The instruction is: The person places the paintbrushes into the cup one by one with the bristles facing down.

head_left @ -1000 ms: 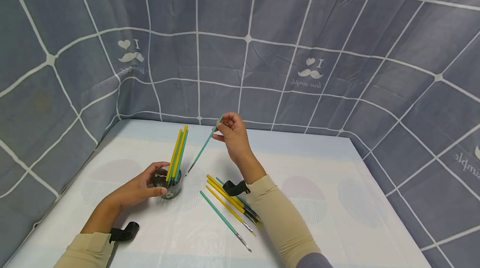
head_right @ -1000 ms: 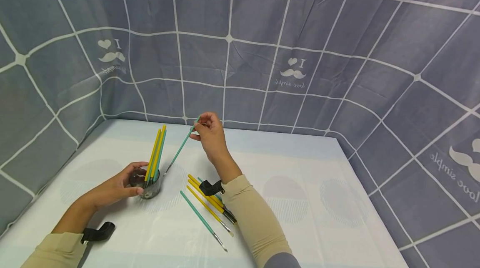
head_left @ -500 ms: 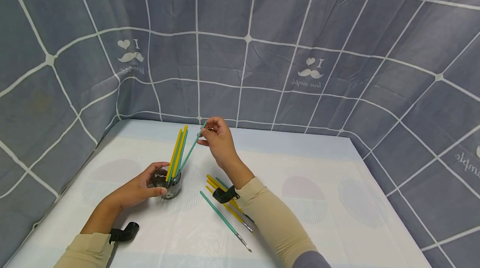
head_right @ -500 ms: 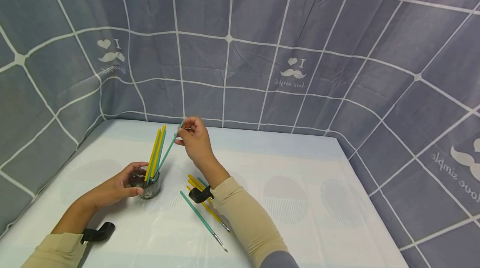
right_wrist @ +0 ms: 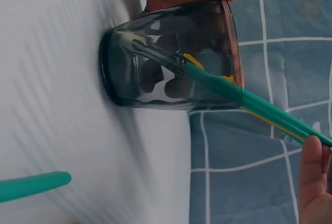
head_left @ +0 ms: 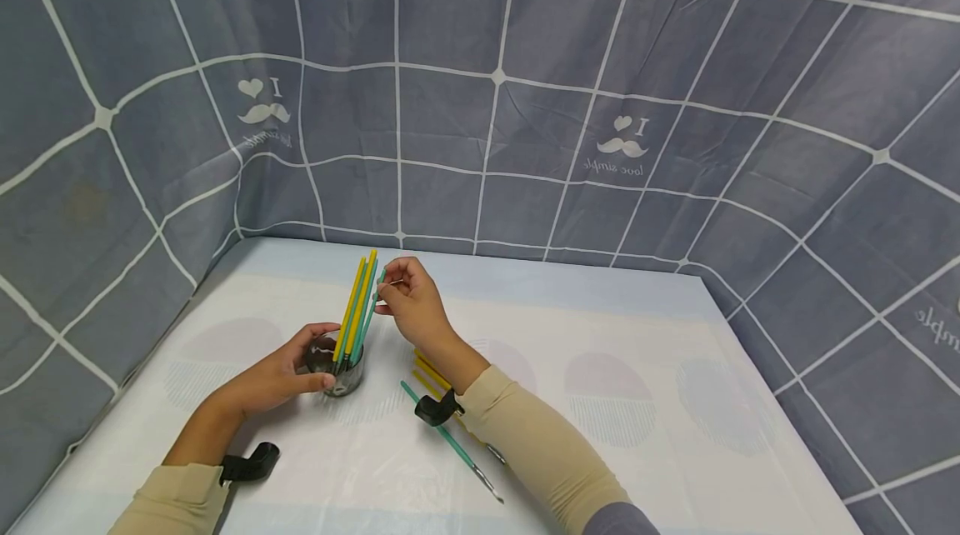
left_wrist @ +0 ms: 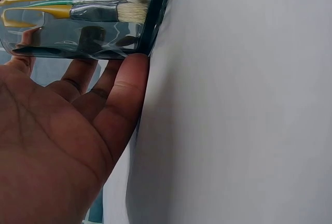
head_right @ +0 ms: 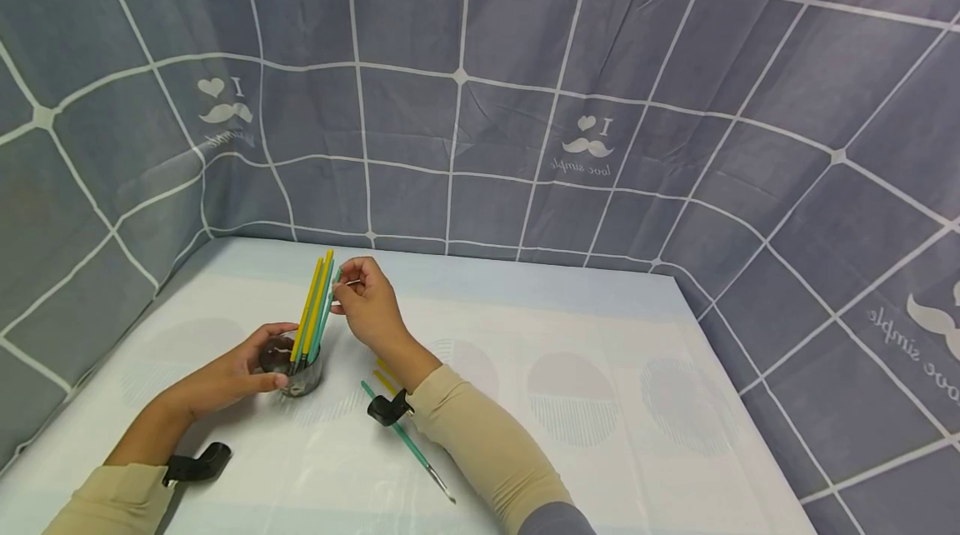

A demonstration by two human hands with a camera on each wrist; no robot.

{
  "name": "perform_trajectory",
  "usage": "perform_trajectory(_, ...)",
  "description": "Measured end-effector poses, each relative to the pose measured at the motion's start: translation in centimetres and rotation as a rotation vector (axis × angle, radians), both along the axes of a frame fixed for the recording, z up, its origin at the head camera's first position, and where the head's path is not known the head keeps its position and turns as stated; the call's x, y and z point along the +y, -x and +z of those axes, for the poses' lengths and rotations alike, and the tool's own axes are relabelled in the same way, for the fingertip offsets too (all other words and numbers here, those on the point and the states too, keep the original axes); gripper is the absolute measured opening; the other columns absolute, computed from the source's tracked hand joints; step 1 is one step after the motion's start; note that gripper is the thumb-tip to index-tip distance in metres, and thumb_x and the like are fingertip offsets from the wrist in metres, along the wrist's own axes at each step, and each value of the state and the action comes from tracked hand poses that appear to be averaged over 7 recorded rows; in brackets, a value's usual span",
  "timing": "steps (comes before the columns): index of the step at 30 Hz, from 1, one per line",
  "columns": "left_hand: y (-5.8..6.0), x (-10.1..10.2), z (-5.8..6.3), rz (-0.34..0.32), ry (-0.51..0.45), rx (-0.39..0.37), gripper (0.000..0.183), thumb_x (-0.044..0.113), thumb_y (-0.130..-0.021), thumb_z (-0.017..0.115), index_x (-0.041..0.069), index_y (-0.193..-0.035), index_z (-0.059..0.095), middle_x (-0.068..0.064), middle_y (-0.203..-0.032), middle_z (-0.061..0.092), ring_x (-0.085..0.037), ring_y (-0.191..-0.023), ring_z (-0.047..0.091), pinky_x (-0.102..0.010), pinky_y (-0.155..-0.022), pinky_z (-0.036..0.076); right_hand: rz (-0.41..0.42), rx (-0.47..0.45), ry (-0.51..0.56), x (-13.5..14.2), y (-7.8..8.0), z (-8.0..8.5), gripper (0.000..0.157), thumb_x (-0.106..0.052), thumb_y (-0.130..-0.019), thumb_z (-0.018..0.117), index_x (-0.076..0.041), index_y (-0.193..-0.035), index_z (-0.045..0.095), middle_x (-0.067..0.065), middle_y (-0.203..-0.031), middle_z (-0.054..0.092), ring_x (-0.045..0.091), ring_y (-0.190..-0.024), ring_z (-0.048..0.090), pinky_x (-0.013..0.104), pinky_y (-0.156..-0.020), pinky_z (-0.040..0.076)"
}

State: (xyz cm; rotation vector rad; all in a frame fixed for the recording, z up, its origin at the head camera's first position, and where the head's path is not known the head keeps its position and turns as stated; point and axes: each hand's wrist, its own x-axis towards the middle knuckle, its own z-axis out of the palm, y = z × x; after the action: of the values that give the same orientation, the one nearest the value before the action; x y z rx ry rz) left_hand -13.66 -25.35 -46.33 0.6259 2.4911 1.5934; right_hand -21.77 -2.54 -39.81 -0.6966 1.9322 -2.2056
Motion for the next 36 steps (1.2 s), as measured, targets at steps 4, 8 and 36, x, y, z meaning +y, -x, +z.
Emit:
perform_trajectory(4, 0.1, 0.0, 0.0, 0.018, 0.008, -0.007, 0.07, 0.009, -0.091, 0.072, 0.006, -0.148, 0.03, -0.017, -0.126, 0.054, -0.015, -0.111, 0.054, -0.023, -0.092, 0.04, -0.01, -0.029, 0.006, -0.2, 0.1, -0.3, 0.018, 0.004, -0.098, 0.054, -0.002, -0.115, 0.052, -0.002, -0.093, 0.052, 0.015, -0.08, 0.058, 0.03, -0.071, 0.056)
perform_trajectory(8, 0.2, 0.1, 0.1, 0.016, 0.003, -0.011, 0.07, 0.009, -0.091, 0.071, 0.005, -0.147, 0.031, -0.018, -0.126, 0.054, -0.021, -0.111, 0.054, -0.023, -0.092, 0.04, -0.012, -0.048, 0.003, -0.5, 0.2, -0.5, 0.02, 0.005, -0.098, 0.054, -0.004, -0.115, 0.053, -0.001, -0.094, 0.052, 0.014, -0.08, 0.059, 0.035, -0.074, 0.057)
perform_trajectory(36, 0.0, 0.2, 0.3, 0.007, -0.012, -0.029, 0.071, 0.007, -0.09, 0.071, 0.002, -0.148, 0.029, -0.02, -0.129, 0.052, -0.016, -0.112, 0.051, -0.022, -0.091, 0.038, 0.235, -0.13, -0.524, 6.3, 4.4, -4.5, 0.03, -0.014, -0.1, 0.061, 0.003, -0.124, 0.058, 0.015, -0.104, 0.061, 0.031, -0.093, 0.065, 0.038, -0.076, 0.056)
